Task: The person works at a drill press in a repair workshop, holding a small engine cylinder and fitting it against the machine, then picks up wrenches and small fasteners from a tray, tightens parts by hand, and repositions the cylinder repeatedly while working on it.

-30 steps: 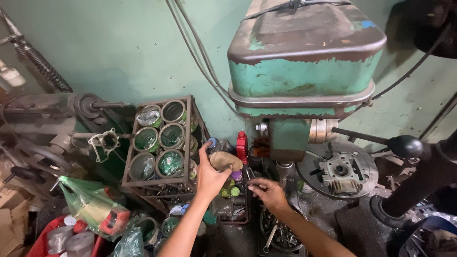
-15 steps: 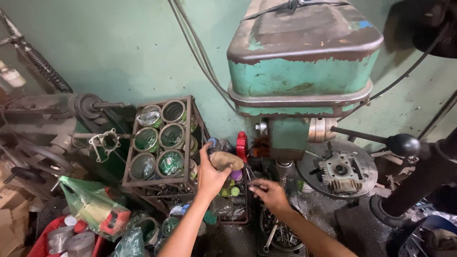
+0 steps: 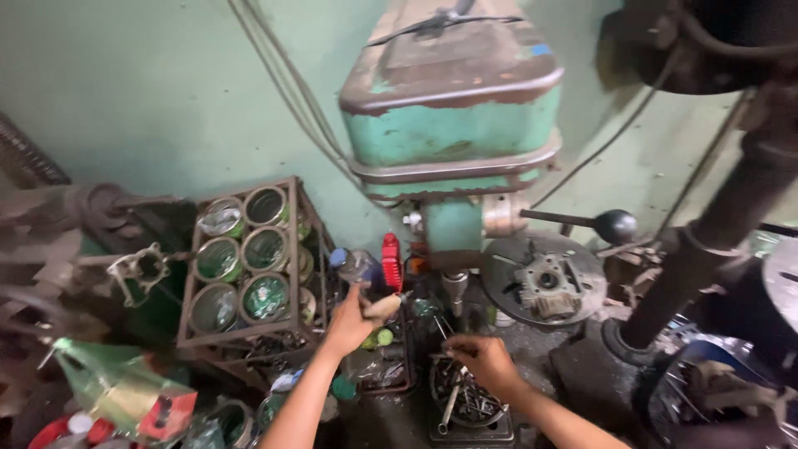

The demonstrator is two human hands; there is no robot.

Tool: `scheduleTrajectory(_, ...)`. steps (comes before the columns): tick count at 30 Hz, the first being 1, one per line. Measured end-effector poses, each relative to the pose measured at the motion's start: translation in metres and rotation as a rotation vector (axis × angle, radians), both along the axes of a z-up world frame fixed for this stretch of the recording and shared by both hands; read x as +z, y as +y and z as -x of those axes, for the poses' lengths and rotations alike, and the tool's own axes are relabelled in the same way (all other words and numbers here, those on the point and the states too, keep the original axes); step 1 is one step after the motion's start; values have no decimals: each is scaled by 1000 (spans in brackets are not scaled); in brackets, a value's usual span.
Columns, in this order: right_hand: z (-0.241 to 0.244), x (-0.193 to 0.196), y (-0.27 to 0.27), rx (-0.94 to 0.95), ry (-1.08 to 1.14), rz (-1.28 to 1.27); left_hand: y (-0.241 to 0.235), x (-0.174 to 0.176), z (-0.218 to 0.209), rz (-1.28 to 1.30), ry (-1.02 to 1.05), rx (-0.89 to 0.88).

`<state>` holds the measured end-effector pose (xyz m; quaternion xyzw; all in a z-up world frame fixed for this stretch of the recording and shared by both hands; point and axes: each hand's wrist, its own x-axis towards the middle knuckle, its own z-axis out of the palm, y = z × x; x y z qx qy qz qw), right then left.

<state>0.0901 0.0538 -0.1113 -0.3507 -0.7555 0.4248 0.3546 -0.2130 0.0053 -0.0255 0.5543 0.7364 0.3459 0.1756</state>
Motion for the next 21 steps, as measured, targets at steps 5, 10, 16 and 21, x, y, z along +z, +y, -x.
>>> scheduleTrajectory(5, -58, 14, -6, -123, -49, 60, 20, -44, -19, 76, 116, -178)
scheduleTrajectory(10, -121, 51, -2, -208, 81, -211, 38, -92, -80, 343, 333, -417)
scheduleTrajectory(16, -176, 115, 12, -557, 31, -353, 45, -55, -248, 271, 63, -468)
scheduleTrajectory(21, -186, 164, 13, -584, 213, -443, 94, -61, -359, -246, -3, -108)
